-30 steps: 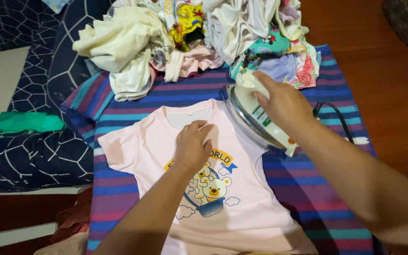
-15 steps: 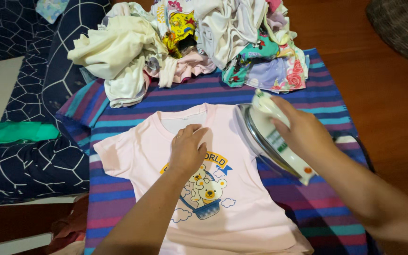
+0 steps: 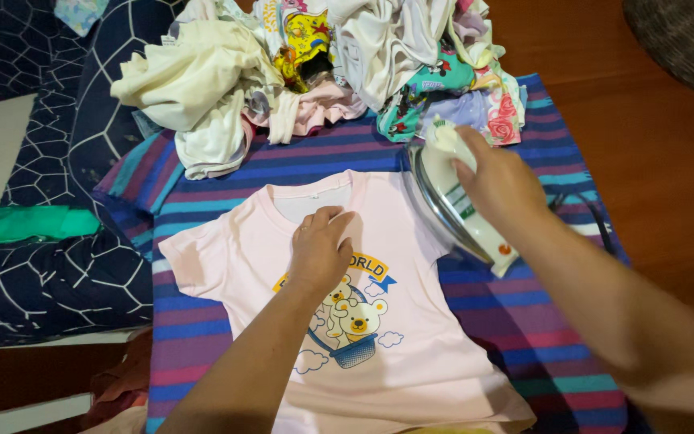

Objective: The person irons a pink t-shirt on a striped ironing board. They smooth the shirt, iron the front and back, flip the shirt over, and continue ironing until the garment is flat.

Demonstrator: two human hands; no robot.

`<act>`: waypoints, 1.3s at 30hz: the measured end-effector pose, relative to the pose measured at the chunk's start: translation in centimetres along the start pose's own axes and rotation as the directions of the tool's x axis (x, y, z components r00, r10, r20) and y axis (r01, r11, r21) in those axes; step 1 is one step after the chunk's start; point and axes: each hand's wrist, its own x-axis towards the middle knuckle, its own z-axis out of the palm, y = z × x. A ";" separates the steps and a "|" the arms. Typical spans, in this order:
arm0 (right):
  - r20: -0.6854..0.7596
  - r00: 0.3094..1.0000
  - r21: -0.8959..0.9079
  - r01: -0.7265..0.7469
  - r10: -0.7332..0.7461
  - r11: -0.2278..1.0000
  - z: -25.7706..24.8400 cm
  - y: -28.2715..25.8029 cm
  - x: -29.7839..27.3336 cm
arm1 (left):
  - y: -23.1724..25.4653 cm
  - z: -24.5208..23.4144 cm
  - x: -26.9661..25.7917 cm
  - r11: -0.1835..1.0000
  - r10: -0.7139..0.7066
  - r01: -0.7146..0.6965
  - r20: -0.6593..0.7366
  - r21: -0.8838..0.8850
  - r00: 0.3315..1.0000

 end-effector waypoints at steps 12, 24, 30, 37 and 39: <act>0.083 0.996 0.102 0.036 -0.044 0.994 -1.5 1.2 -2.5 | 0.0 -0.2 0.0 1.000 0.009 -0.009 0.005 -0.006 1.000; 0.314 0.928 0.050 -0.226 0.199 0.973 -6.6 0.4 -6.8 | 0.1 -0.3 0.0 1.000 -0.006 0.006 0.019 -0.005 1.000; 0.194 0.977 0.068 -0.103 0.088 0.992 -3.4 -0.4 -6.5 | 0.2 -0.3 0.0 1.000 -0.009 0.009 0.016 -0.018 1.000; 0.013 0.999 0.032 0.047 -0.047 0.998 -0.3 0.1 -0.6 | 0.1 -0.1 -0.2 1.000 0.010 -0.010 -0.018 -0.024 1.000; -0.003 0.997 0.043 0.071 -0.071 0.997 0.1 0.3 0.8 | 0.0 -0.1 -0.2 0.999 0.021 -0.022 -0.025 -0.029 0.999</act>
